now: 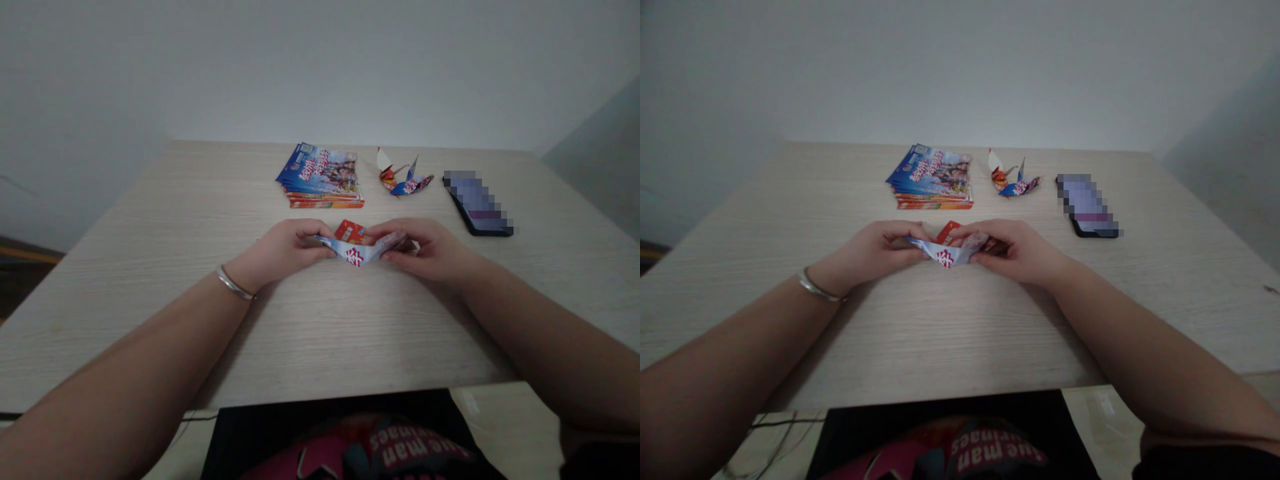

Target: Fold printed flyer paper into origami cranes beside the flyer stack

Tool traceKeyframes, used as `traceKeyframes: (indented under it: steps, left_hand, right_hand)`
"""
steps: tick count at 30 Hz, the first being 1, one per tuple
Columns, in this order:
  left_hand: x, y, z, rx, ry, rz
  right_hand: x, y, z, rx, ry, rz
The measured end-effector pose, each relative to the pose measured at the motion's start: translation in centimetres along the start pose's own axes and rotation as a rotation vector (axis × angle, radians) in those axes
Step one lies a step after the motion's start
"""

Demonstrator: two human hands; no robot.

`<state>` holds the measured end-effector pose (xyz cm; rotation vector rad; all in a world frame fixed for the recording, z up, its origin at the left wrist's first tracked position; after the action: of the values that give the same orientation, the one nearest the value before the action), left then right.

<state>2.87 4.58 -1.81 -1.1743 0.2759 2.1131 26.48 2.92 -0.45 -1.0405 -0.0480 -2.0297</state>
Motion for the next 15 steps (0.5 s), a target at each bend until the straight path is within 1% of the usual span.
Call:
traceKeyframes:
  steps: [2,4,6,8,11,13,15]
  left_hand:
    - [0.0,-0.1,-0.2,-0.026,0.08,-0.022]
    - [0.2,-0.2,-0.2,-0.097,0.246,-0.039]
    - [0.5,-0.3,-0.3,-0.129,0.436,-0.034]
    - [0.8,-0.4,-0.5,-0.109,0.541,-0.022]
    - [0.7,-0.5,-0.6,-0.083,0.498,-0.05]
    - [0.5,-0.5,-0.6,-0.101,0.381,-0.074]
    - [0.1,-0.5,-0.6,-0.118,0.27,-0.088]
  right_hand:
    - [0.1,-0.1,-0.1,0.043,-0.034,0.089]
    - [0.2,-0.3,-0.1,0.056,-0.069,0.14]
    - [0.0,-0.3,-0.1,0.01,-0.111,0.106]
    - [-0.3,-0.4,-0.2,-0.063,-0.176,0.046]
    - [-0.6,-0.4,-0.4,-0.139,-0.305,0.01]
    - [-0.8,-0.4,-0.5,-0.165,-0.363,-0.018]
    - [-0.9,-0.5,-0.7,-0.158,-0.388,-0.043]
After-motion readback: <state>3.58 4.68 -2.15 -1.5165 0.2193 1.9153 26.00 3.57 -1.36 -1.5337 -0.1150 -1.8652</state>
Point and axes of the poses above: each hand's wrist, its own y-axis away from the middle knuckle, its own z-axis out of the back of the hand, x = y × z, the point moved 3 cm from there along -y, towards the middle knuckle, and after that the axes turned 4 degrees about x, right-handed, at the moved point
